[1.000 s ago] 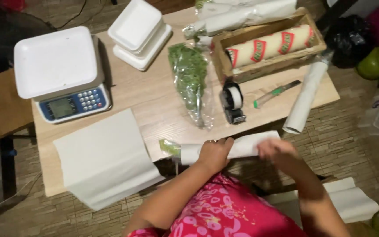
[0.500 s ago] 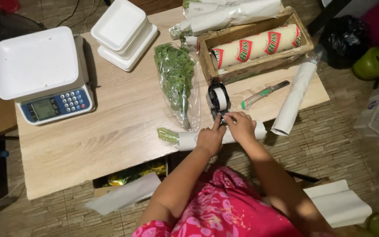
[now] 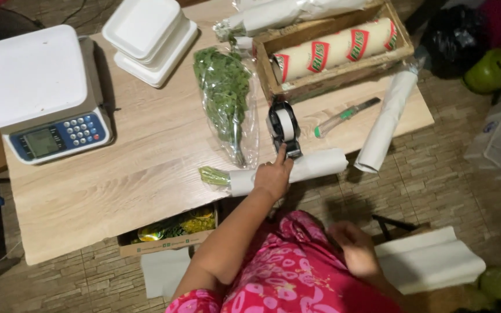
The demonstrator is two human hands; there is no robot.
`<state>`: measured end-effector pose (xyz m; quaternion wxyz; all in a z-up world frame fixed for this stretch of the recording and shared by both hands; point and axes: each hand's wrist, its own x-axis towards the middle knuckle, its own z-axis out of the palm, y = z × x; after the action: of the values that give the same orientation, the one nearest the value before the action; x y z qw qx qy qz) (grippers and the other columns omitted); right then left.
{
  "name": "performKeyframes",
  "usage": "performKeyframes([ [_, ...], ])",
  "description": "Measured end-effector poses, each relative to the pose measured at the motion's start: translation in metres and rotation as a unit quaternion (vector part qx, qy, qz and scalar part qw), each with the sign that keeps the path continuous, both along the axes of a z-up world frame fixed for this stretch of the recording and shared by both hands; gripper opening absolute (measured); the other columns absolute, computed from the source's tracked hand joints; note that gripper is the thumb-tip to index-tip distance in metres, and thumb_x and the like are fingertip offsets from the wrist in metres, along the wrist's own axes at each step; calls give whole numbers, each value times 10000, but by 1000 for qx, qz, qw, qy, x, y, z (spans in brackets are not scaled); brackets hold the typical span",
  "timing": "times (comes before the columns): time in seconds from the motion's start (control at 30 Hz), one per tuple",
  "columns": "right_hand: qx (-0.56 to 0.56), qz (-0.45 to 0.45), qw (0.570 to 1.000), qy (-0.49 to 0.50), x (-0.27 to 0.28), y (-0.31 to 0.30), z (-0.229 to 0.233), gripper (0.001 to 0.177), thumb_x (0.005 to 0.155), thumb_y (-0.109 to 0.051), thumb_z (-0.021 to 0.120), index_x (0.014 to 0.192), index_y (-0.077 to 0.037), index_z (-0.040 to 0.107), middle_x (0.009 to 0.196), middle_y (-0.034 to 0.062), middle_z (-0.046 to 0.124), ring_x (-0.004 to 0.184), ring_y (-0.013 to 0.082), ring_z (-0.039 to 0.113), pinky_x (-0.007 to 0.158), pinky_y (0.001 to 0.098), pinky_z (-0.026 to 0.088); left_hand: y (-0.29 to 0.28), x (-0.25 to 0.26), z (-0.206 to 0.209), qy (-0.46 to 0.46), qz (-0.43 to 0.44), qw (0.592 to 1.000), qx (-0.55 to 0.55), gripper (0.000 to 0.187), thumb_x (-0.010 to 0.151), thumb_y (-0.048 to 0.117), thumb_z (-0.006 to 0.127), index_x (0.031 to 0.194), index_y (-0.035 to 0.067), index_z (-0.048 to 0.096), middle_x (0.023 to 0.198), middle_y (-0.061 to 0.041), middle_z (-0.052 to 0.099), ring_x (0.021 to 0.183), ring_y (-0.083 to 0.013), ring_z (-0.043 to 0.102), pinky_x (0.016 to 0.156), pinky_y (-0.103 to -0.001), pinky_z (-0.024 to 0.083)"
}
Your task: Wrapping bunches of leafy greens in plastic bags and then in white paper
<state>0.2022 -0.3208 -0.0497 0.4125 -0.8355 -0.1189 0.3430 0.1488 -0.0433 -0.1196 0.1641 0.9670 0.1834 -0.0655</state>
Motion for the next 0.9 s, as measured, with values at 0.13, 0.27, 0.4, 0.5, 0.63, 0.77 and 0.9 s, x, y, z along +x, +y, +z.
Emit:
performKeyframes([
  [0.13,104,-9,994,22,5,-15,-45,188,910,-221,733,863,-43,774,820,78,794,787,144,697,752,280,507,-3,-2,10,-40,40,998,-25,684,743,317,848,1314,126,524,1551,-210,275,715,-416,685,612,-541,563],
  [0.27,232,-66,960,140,-5,-35,-99,73,944,-110,712,922,-43,727,873,81,766,843,149,683,837,275,524,-9,-11,28,14,45,992,-116,680,739,297,839,1302,84,522,1175,-173,596,895,-459,660,725,-571,557],
  [0.4,203,-51,976,54,0,-34,-118,131,956,-149,700,901,-39,746,888,70,782,879,156,707,959,299,524,-1,-10,81,101,83,954,-271,599,746,337,771,1284,160,578,1148,-129,700,997,-359,680,778,-459,553],
  [0.5,211,69,974,-40,6,-3,-110,223,1014,-210,609,931,-45,735,934,71,741,900,171,695,889,291,517,2,-10,87,156,116,914,-356,717,680,362,763,1365,246,585,1218,-65,704,1073,-291,676,847,-370,524],
  [0.63,0,-1,998,69,32,64,-122,205,992,-155,565,1084,-45,712,863,96,688,734,214,584,677,372,461,2,-11,52,84,75,888,-445,741,603,395,850,1261,104,670,1150,-223,720,1153,-418,679,990,-501,522],
  [0.77,14,30,998,59,44,102,-110,172,946,-114,576,973,-7,707,692,77,634,479,162,511,435,298,428,17,-14,66,96,79,850,-511,762,537,369,901,1198,47,704,1075,-225,729,1082,-391,691,943,-472,529],
  [0.9,-22,116,992,41,34,111,-59,223,940,-201,581,890,-23,707,701,99,669,574,214,569,543,331,458,20,-14,74,139,77,808,-567,846,510,385,920,1227,-4,695,1112,-243,713,1105,-370,661,935,-466,537],
])
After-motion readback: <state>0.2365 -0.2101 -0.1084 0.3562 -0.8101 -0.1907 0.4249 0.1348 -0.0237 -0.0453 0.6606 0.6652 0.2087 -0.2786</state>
